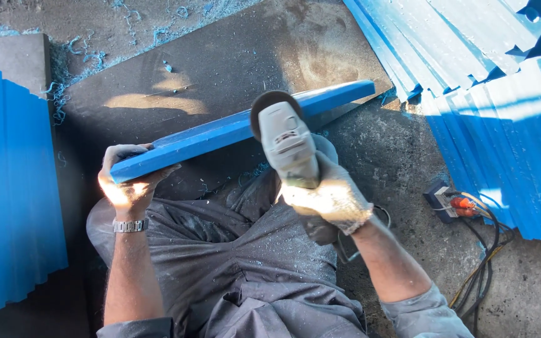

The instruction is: Grinding the edges of blue plastic square plates using an angle grinder.

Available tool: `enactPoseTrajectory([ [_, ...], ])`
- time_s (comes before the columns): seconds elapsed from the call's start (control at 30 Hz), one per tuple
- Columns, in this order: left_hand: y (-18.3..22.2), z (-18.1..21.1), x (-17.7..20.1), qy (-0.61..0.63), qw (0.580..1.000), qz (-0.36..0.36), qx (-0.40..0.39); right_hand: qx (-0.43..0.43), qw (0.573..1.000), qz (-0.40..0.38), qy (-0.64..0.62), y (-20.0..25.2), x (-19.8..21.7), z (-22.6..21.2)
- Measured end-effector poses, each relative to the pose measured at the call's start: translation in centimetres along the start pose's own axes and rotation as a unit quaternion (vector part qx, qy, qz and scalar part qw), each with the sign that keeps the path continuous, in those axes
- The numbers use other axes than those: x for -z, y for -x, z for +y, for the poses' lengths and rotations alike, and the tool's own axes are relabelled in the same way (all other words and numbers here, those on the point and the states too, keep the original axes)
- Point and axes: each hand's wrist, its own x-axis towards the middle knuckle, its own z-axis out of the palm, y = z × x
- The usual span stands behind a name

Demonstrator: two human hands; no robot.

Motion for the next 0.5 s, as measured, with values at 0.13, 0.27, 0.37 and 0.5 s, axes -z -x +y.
enactPoseTrajectory([
  [0.13,0.1,-0.5,0.0,0.011,1.0,0.003,-0.001,0.032,0.995,-0.021,0.089,0.1,0.2,-0.3],
  [0.27,-0.1,-0.3,0.1,0.028,1.0,-0.001,0.009,-0.075,0.976,0.093,-0.181,1.1,4.9,1.4],
  [0.37,-0.2,0.1,0.0,0.034,0.999,0.001,0.006,-0.072,0.963,0.118,-0.233,1.0,8.6,1.6],
  [0.5,-0.4,0.0,-0.2,0.057,0.998,0.006,0.012,-0.067,0.963,0.106,-0.238,1.2,7.9,1.7],
])
